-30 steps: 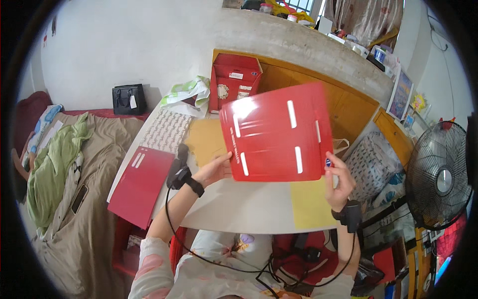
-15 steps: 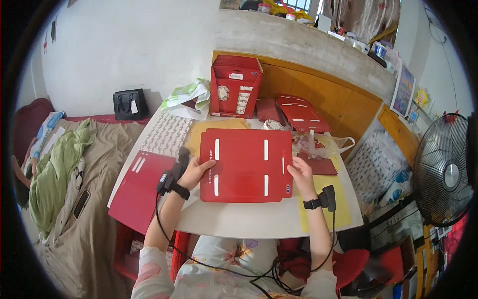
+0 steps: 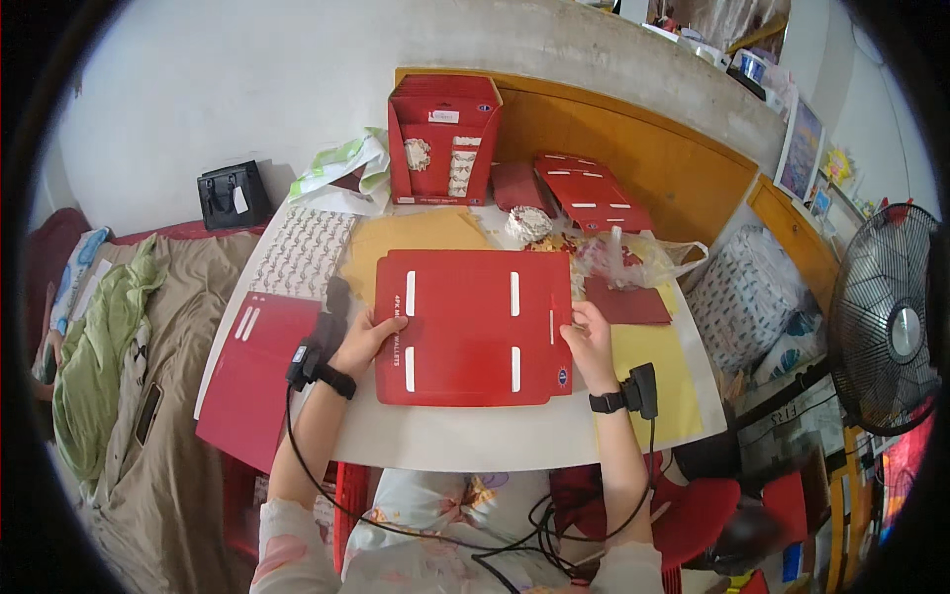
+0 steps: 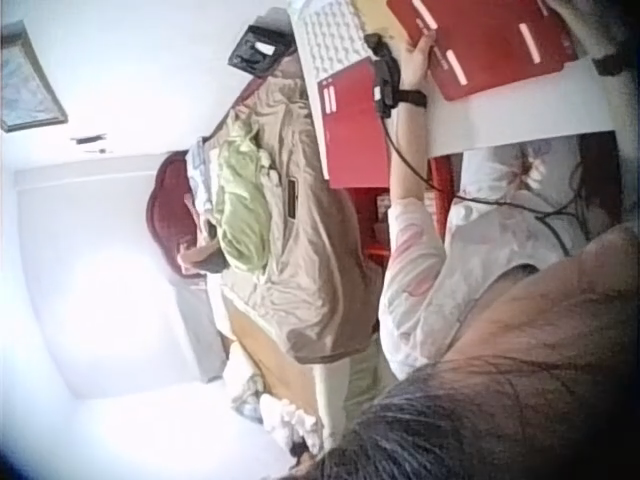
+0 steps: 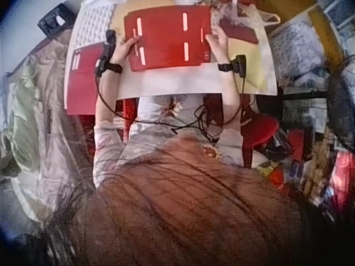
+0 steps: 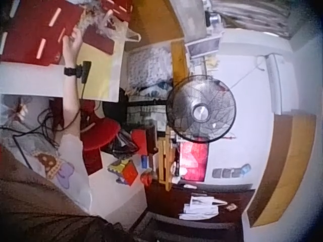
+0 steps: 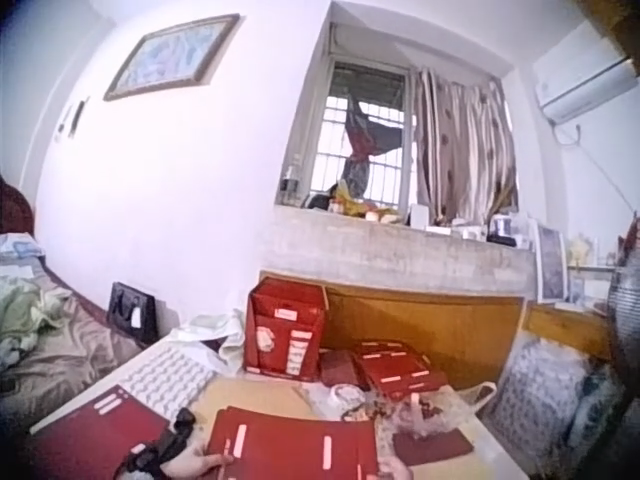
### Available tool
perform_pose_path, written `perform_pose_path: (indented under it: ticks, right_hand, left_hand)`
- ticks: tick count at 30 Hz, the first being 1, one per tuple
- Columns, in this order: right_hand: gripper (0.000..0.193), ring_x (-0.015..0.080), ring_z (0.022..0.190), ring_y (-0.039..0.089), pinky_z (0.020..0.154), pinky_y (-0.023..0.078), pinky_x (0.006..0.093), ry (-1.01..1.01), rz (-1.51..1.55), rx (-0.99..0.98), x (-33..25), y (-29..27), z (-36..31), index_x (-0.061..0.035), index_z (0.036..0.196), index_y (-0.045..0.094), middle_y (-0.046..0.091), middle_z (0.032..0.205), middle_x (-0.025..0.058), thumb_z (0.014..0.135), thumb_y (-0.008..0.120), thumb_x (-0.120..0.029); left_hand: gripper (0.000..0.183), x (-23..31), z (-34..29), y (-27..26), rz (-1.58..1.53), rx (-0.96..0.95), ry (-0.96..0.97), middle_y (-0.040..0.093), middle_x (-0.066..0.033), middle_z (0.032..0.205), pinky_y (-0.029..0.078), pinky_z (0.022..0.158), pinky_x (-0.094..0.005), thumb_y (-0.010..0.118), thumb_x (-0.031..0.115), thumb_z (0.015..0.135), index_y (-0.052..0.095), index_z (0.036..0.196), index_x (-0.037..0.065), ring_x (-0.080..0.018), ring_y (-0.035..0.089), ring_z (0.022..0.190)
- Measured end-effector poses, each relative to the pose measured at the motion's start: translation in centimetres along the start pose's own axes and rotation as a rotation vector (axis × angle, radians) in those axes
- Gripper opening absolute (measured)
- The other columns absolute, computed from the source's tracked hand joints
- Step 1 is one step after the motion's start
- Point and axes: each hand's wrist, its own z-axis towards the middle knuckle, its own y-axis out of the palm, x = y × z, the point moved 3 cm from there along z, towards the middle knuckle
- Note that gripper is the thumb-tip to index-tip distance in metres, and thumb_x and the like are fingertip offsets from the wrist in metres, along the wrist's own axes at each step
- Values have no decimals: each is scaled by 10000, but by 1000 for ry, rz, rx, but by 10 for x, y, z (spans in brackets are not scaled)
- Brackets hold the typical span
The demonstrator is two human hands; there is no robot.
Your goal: Assembling red paper wallets and inserting yellow paper dividers.
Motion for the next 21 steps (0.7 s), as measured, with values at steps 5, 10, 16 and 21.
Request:
perform_pose_path:
  ticks: [5, 10, 16, 21]
  right_hand:
    - [258, 104, 860, 599, 751, 467, 228, -29, 6, -27, 3, 4, -2, 1, 1048, 478, 645, 970, 100, 801, 498, 73]
    - [258, 88, 860, 577, 755, 454, 221, 10, 9, -32, 5, 7, -6, -13, 1052, 479, 629, 968, 80, 806, 494, 66]
    - [251, 97, 888, 570, 756, 460, 251, 224, 200, -123, -7, 7, -11, -27, 1109, 499, 609, 1014, 49, 865, 550, -58]
    - [249, 105, 880, 581, 731, 460, 249, 357, 396, -161, 2, 3, -11, -47, 1136, 516, 605, 1018, 33, 905, 554, -133]
  left_hand:
    - [237, 8, -7, 3, 51, -24, -12, 644, -30, 945, 507, 707, -244, 577, 77, 876, 555, 1101, 5, -83, 614, 805]
    - [237, 5, -9, -1, 92, -20, 2, 646, -36, 953, 503, 700, -239, 573, 93, 880, 559, 1100, 5, -79, 613, 795]
    - [223, 10, -9, -7, 105, -24, 39, 651, -46, 952, 502, 697, -238, 570, 83, 873, 577, 1081, 3, -81, 618, 788]
    - [200, 18, -14, -7, 51, -16, 70, 656, -49, 933, 505, 682, -237, 565, 68, 866, 590, 1052, -2, -87, 626, 774]
